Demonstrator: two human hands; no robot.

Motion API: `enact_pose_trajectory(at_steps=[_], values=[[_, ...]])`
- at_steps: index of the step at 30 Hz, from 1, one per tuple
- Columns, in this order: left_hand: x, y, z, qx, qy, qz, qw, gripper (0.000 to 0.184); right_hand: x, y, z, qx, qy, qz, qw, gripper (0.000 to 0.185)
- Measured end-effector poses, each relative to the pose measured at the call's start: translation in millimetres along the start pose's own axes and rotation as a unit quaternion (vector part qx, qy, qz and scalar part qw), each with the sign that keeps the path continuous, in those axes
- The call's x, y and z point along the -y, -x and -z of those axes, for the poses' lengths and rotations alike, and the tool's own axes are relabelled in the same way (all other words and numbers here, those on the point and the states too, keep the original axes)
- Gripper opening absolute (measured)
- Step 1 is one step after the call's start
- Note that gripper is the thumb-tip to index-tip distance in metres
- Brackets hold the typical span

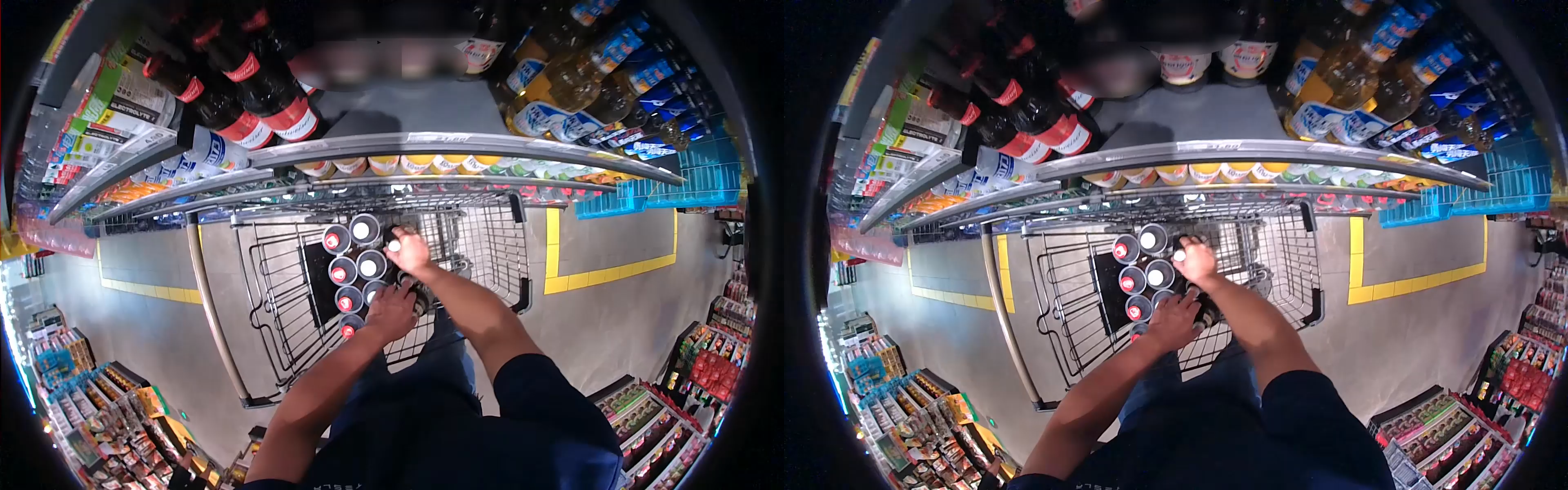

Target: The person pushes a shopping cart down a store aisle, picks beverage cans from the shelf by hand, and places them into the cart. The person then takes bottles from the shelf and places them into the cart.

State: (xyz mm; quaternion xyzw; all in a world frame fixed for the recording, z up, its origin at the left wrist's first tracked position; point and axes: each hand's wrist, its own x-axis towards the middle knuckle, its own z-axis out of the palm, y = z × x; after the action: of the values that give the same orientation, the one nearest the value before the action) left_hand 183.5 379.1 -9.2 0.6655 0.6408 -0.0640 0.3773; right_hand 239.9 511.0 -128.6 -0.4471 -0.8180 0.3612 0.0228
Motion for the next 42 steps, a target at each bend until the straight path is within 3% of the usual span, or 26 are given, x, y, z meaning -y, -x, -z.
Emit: enact_pose_trajectory(at_steps=[2, 6, 11, 14, 15, 17, 18, 19, 21, 22, 23, 24, 26, 28, 34, 35, 36, 42], values=[[-3.8, 2.3, -2.1, 0.008, -0.001, 0.012, 1.0, 0.05, 1.8, -1.6, 2.4, 0.073, 0.013, -0.04, 0.996, 0.067], [-9.4, 6.7, 2.7, 0.047, 0.002, 0.034, 0.998, 0.047, -2.7, 21.9, 22.7, 0.062, 0.008, -0.006, 0.998, 0.069], [-13.9, 8.7, 3.6, 0.051, 0.018, 0.038, 0.998, 0.052, 15.0, 44.0, 95.7, 0.115, -0.01, -0.084, 0.99, 0.039], [-9.0, 5.6, -4.5, 0.041, 0.044, 0.054, 0.997, 0.06, 28.7, 29.4, 148.7, 0.041, -0.017, 0.025, 0.999, 0.036], [-8.5, 6.0, -4.7, 0.037, 0.052, 0.056, 0.996, 0.061, 35.5, 22.2, 166.3, -0.05, -0.023, 0.112, 0.992, 0.033], [-8.1, 6.4, -3.2, 0.035, 0.06, 0.057, 0.996, 0.066, 76.6, 6.9, 224.5, -0.084, -0.017, 0.155, 0.984, 0.034], [-5.0, 3.2, -8.0, 0.03, 0.061, 0.056, 0.996, 0.066, 88.9, -2.8, 242.0, -0.202, 0.034, 0.219, 0.954, 0.039], [-3.1, 1.9, -12.2, 0.026, 0.062, 0.054, 0.996, 0.067, 116.0, -7.2, 276.9, -0.201, -0.038, 0.231, 0.951, 0.044], [-0.7, 2.0, -14.2, 0.024, 0.068, 0.051, 0.996, 0.067, 150.3, -28.8, 322.9, -0.411, -0.016, 0.279, 0.868, 0.059], [-0.7, 2.0, -14.0, 0.023, 0.071, 0.05, 0.996, 0.067, 162.8, -38.4, 346.3, -0.424, 0.009, 0.217, 0.879, 0.064], [-2.2, 3.5, -12.4, 0.019, 0.078, 0.052, 0.995, 0.067, 186.0, -41.3, 374.7, -0.38, -0.097, 0.152, 0.907, 0.067], [-4.1, 6.6, -10.4, 0.016, 0.084, 0.054, 0.995, 0.067, 187.8, -61.3, 384.4, -0.466, -0.069, 0.175, 0.864, 0.072], [-3.7, 8.8, -15.2, 0.007, 0.094, 0.054, 0.994, 0.065, 171.1, -122.5, 403.9, -0.493, 0.001, 0.191, 0.849, 0.067], [-1.7, 6.0, -25.1, -0.008, 0.102, 0.051, 0.993, 0.063, 200.2, -101.5, 430.9, -0.288, -0.166, 0.059, 0.941, 0.064], [-10.5, 8.7, -14.3, -0.017, 0.103, 0.065, 0.992, 0.061, 187.4, -127.7, 443.2, -0.353, 0.002, 0.142, 0.925, 0.056], [-11.1, 7.9, -12.1, -0.012, 0.102, 0.067, 0.992, 0.061, 193.1, -117.4, 443.6, -0.268, -0.082, 0.06, 0.958, 0.062], [-10.1, 6.2, -12.5, -0.009, 0.099, 0.067, 0.993, 0.06, 193.6, -120.0, 438.9, -0.321, -0.085, 0.085, 0.939, 0.057], [-14.6, 10.4, -10.0, -0.003, 0.089, 0.081, 0.993, 0.058, 194.4, -113.5, 432.5, -0.316, -0.073, 0.035, 0.945, 0.059]])
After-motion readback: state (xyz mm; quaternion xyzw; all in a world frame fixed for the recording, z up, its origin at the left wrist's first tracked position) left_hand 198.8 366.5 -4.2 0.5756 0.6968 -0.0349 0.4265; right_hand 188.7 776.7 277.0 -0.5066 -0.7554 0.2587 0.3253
